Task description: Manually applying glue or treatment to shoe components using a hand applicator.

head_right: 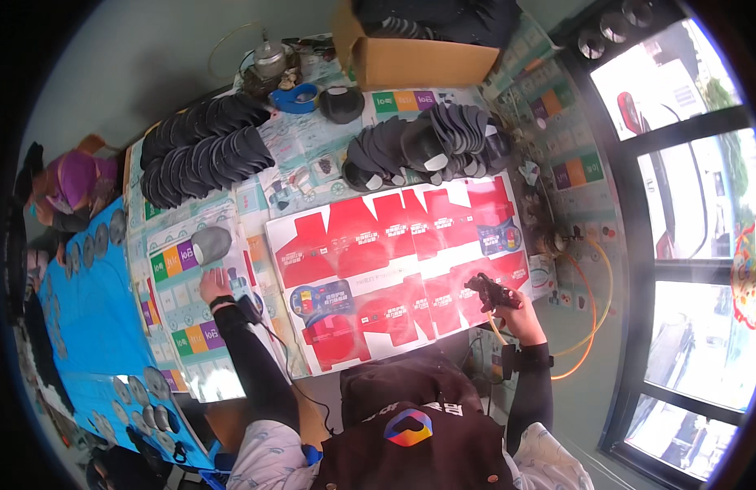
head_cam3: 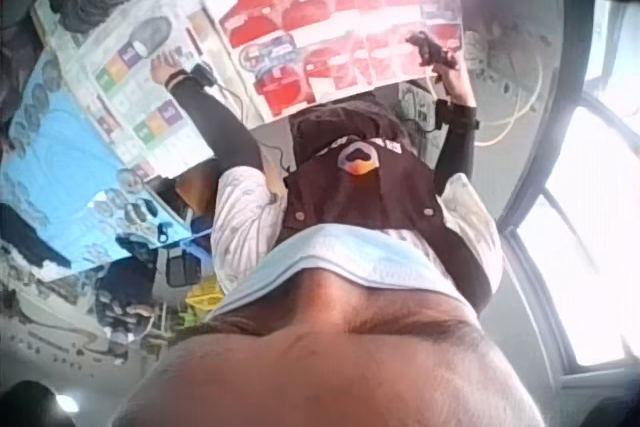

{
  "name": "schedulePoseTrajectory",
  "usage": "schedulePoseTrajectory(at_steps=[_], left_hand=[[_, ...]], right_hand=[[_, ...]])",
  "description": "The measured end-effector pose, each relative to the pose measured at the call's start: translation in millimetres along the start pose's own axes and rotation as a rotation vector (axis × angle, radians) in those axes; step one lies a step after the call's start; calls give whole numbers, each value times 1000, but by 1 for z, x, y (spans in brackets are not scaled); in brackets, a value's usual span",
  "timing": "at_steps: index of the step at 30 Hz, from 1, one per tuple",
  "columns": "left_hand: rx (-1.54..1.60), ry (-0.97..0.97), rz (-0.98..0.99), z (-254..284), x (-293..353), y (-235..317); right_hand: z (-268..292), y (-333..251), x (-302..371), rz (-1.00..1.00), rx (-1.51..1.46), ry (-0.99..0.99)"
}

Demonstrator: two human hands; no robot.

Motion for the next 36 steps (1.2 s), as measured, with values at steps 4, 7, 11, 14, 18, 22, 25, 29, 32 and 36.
schedulePoseTrajectory(at_steps=[4, 7, 11, 14, 18, 22, 25, 29, 32, 36], left_hand=[[-577, -344, -156, -104, 84, -127], [-1205, -394, -1110, -213, 190, -200], [-1635, -408, -1458, -313, 271, -267], [-1771, -534, -1616, -314, 276, -300], [-1904, -573, -1791, -300, 276, -332], [-1929, -439, -1832, -302, 272, -340], [-1868, -422, -1889, -308, 276, -343], [-1991, -365, -1928, -311, 275, -346], [-1891, -350, -1949, -305, 273, -319], [-1434, -366, -1620, -298, 316, -264]], right_hand=[[28, 16, 5, -15, -29, 36], [41, 33, -2, 9, -46, -7], [72, 41, 9, -13, -111, 21], [97, 67, 26, 3, -160, 29], [129, 78, 42, -15, -139, 56], [145, 92, 50, -30, -121, 88], [148, 95, 54, -30, -109, 83], [146, 90, 62, -16, -108, 80], [141, 89, 59, 3, -122, 48], [150, 87, 61, 11, -160, 70]])
Point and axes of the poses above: each hand's wrist, its own x-axis away from the middle knuckle, its own z-axis out of the back of the hand, y = z × x, the point moved 4 cm from there along -x, towards the middle knuckle, and after that the axes turned 15 degrees about z, right-handed, at the moved point
